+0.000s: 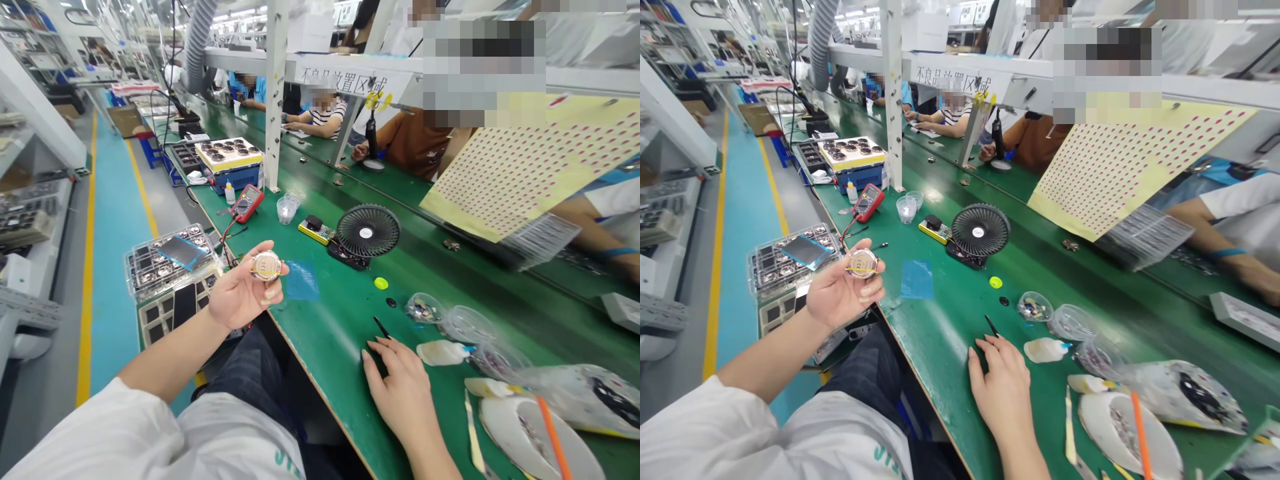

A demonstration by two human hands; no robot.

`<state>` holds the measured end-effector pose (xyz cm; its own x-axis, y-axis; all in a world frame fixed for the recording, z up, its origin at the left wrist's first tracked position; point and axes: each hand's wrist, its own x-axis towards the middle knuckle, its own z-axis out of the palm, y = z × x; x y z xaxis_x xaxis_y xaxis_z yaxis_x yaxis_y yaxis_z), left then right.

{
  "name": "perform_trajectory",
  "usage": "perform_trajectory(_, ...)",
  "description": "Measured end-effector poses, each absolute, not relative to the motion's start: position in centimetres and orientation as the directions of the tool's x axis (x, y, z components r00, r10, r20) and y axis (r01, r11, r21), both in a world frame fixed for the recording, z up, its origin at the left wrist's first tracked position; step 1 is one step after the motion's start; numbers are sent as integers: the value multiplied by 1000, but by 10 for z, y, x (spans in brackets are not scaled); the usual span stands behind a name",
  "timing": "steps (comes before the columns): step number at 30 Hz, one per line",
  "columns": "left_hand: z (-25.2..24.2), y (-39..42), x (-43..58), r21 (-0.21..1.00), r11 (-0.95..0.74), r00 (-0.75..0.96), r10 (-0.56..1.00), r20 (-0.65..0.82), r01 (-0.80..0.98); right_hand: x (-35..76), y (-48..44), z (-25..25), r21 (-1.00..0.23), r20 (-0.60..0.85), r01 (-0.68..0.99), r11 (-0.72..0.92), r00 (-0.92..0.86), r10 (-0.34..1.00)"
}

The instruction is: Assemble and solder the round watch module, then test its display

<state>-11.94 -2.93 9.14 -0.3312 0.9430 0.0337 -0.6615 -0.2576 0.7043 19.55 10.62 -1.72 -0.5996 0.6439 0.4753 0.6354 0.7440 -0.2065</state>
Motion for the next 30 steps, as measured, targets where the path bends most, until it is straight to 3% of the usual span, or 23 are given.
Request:
perform_trajectory(4, 89, -31, -117, 663, -276, -303, 950, 78, -696, 196, 107, -17, -182, 490, 629, 756, -609, 624)
perform_trajectory(6, 85, -30, -121, 725, -295, -333, 938, 96, -622, 196, 107, -18, -169, 505, 621, 765, -612, 609)
perform_trajectory(9, 78, -20, -139, 963, -242, -496, 855, 152, -121, 196, 107, -19, -156, 515, 616, 772, -617, 596)
perform_trajectory(11, 74, -9, -160, 965, -93, -582, 782, 223, 244, 196, 106, -19, -155, 508, 622, 768, -617, 602)
perform_trajectory(15, 65, 15, -202, 839, 132, -631, 722, 283, 528, 197, 104, -19, -161, 493, 634, 756, -612, 619)
perform_trajectory(20, 45, 35, -216, 541, 336, -553, 774, 308, 771, 197, 103, -17, -165, 502, 633, 756, -606, 617)
perform_trajectory(25, 33, 50, -209, 300, 388, -468, 842, 269, 871, 197, 103, -16, -155, 505, 634, 758, -609, 612)
perform_trajectory(30, 33, 60, -208, 155, 416, -441, 874, 206, 896, 197, 103, -17, -166, 494, 620, 767, -621, 609)
